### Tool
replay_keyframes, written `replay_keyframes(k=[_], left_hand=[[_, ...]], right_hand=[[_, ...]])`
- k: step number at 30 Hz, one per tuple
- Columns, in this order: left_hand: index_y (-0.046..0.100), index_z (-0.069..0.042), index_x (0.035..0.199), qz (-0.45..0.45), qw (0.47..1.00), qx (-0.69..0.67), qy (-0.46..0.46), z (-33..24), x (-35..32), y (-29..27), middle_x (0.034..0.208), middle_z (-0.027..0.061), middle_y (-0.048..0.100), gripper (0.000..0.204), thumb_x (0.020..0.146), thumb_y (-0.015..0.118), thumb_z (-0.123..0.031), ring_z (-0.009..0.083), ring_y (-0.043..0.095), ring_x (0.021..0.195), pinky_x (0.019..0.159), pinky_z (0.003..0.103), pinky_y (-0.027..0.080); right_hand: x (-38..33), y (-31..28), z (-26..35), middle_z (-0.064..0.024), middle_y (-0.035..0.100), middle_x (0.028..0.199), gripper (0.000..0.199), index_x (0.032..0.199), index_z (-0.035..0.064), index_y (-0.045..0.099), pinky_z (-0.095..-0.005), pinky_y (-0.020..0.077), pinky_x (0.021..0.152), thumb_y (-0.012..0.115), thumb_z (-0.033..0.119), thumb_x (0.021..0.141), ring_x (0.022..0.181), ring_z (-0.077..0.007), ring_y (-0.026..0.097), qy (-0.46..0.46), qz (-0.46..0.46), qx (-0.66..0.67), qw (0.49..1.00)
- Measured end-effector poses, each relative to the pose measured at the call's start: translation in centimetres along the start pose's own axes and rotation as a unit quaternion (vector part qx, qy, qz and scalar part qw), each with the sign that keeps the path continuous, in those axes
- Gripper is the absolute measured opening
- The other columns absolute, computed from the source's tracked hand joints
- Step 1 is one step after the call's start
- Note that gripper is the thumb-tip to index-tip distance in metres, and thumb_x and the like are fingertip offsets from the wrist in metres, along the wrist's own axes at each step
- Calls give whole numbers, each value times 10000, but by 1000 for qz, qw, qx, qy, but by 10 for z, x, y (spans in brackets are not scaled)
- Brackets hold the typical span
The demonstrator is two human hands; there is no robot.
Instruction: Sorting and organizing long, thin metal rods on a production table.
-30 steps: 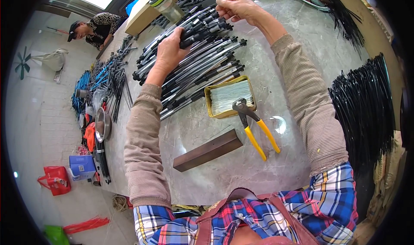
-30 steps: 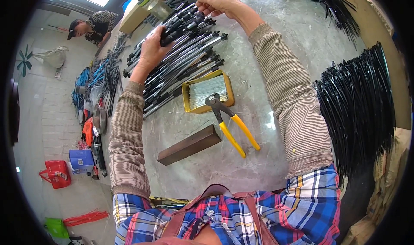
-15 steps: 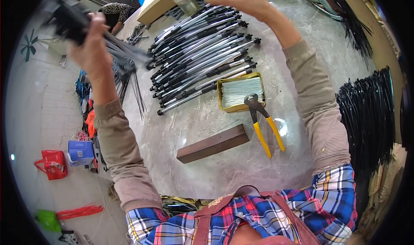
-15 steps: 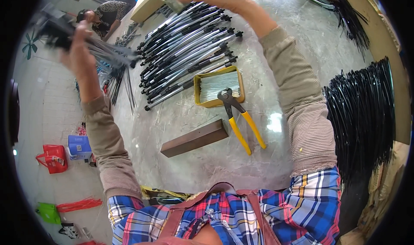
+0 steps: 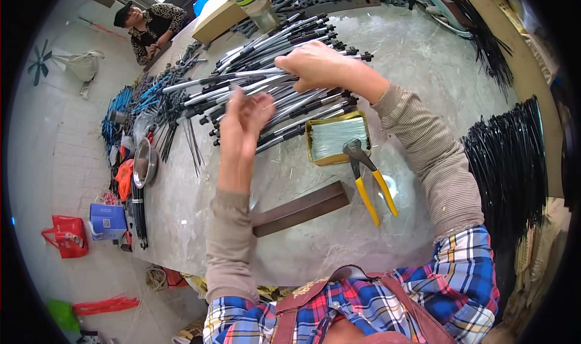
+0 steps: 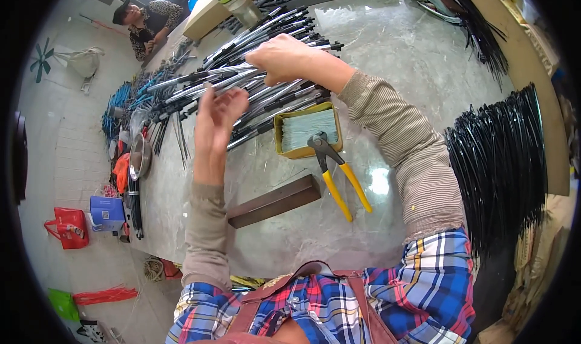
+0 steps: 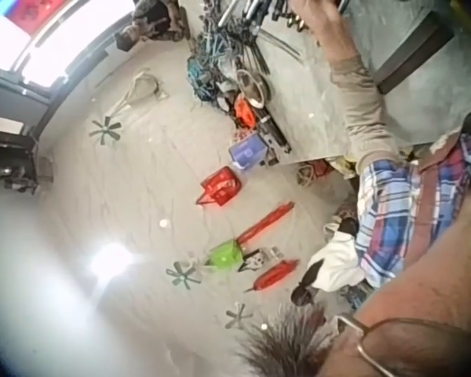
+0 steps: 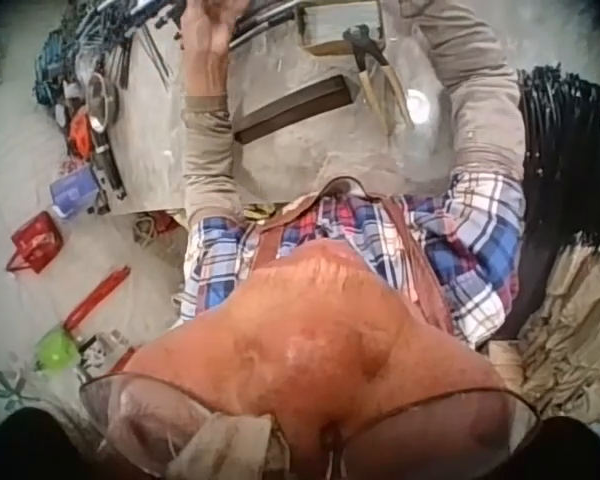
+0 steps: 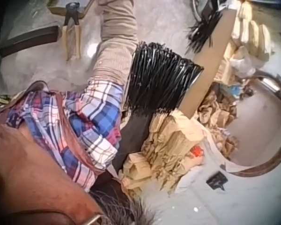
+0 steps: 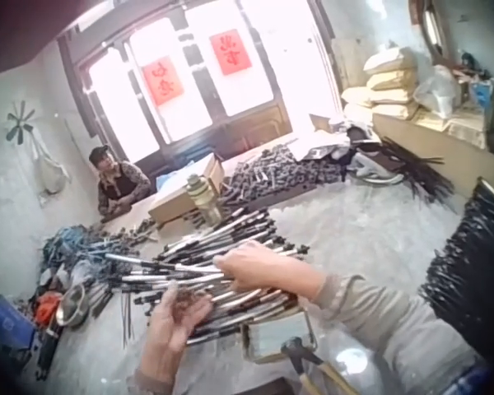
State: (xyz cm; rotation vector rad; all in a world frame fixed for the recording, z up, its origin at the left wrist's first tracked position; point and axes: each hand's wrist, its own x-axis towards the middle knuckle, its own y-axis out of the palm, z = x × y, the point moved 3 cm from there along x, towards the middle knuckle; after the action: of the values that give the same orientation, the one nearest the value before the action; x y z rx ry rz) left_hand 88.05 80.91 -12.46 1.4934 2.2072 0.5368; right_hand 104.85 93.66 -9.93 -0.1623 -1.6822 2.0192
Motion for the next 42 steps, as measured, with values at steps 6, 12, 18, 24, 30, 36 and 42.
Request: replay_keyframes(k=[6,12,18,24,30,36,42], left_hand=[[649,-8,1020,56,850,473,224,-4,-11,18,921,81,683,297,984,570,-292,224,645,903,855,377,484],[667,-5,979,165,591,691,382,7,66,11,864,166,672,241,949,567,-221,341,628,765,737,414,505],[664,-40,1080,90,575,723,371,-26,160,31,1044,177,665,307,915,603,-291,330,608,1026,876,403,467],[626,-59,1202,73,456,812,356,9,231,49,1203,171,634,391,920,595,-328,345,595,1088,929,413,453],[604,-51,1241,86,573,769,270,10,248,39,1098,155,634,497,879,658,-387,299,602,1027,917,376,462],[594,-21,1250,166,601,716,314,12,241,35,1000,137,623,548,833,725,-353,249,602,966,883,355,468],[601,-34,1240,178,567,759,267,14,242,39,1115,165,606,529,812,729,-318,320,571,1062,926,391,451]], right_hand=[[6,30,-4,-142,673,852,395,956,60,624,-431,518,810,772,318,697,900,-329,670,-32,-17,-25,999],[14,38,-5,-113,652,975,514,1053,62,641,-430,516,781,767,447,736,890,-303,657,-90,-85,9,992],[26,9,-54,-128,696,924,378,1016,54,702,-378,511,781,680,397,859,866,-290,667,94,-130,259,952],[-1,19,-172,-140,714,985,339,993,50,720,-389,514,812,605,352,890,942,-291,678,253,-333,154,895],[22,45,-203,-112,706,1012,369,1126,-26,659,-337,507,822,583,287,946,917,-200,658,288,-263,310,867],[23,51,-205,-93,699,1040,337,1185,-4,636,-307,499,830,582,238,957,918,-147,645,283,-283,409,820],[20,48,-203,-86,704,1066,325,1235,29,612,-283,489,841,571,203,964,925,-130,662,243,-303,495,778]])
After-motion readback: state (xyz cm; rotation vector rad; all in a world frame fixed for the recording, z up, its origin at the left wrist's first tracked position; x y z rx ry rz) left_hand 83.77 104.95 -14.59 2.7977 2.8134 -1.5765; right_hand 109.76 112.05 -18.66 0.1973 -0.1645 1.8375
